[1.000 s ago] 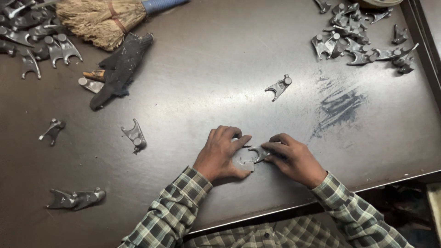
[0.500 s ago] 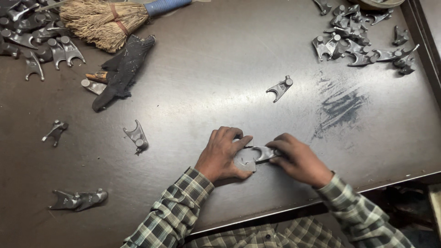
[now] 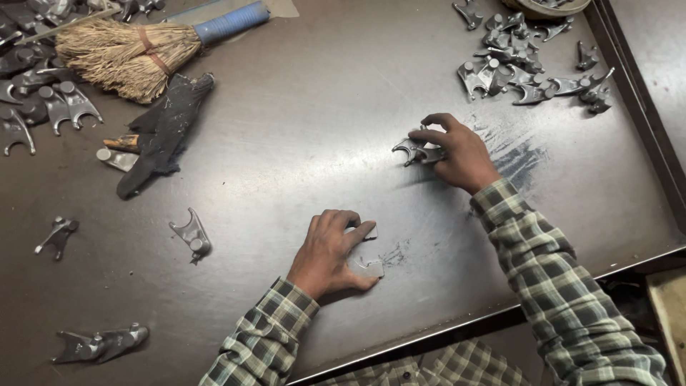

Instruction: The person repeatedly rubs small metal parts against a fixed metal block on a workbench, then places each part into a nearby bowl. The person handles the parts one at a time, turning them over and rubbing different edges against the block before moving them aside.

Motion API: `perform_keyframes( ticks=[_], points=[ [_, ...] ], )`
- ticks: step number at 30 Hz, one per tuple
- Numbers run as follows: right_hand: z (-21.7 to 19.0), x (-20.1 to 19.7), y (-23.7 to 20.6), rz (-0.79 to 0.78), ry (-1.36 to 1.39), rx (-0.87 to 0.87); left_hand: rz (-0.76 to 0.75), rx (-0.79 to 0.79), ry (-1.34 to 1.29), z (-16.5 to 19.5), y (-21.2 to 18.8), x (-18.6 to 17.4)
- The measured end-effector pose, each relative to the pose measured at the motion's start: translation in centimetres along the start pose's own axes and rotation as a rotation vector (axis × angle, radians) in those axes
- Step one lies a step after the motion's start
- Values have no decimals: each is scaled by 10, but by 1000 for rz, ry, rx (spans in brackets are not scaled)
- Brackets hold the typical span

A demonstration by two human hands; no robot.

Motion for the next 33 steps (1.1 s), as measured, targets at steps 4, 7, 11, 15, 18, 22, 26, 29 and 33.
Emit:
perform_keyframes(
  ticks=[4,7,11,15,18,22,26,29,33],
  points=[
    [5,8,-7,-170,93,85,-1,-3,7,-4,4,-4],
    [-9,25,-35,-223,150,46,7,11,6,-10,6,-7],
    [-35,46,-76,-191,191,-64,-13,-14,-11,-18,8,-5],
    [-53,54,-101,-107,171,-141,-8,-5,14,-13,12,-3],
    [-67,58,-105,-138,191,-166,0,-2,13,-6,13,-3],
    [-89,50,-99,-127,204,-209,-24,-35,-27,-2,14,-3],
    [-92,37,-105,-158,114,-275,46,1,-29,9,11,-11],
    [-69,25,-127,-147,9,-304,41,-22,-45,21,17,-11],
    [-3,-23,-156,-63,-248,-343,24,-19,40,41,42,-10]
  ],
)
Point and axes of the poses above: each hand's wrist, its own y-axis towards the middle knuckle, its own x-axis out of the palm, z = x × y, the point moved 7 cm from there along y, towards the middle knuckle, and after that the axes turned 13 degrees about -z, right-handed, at the moved point
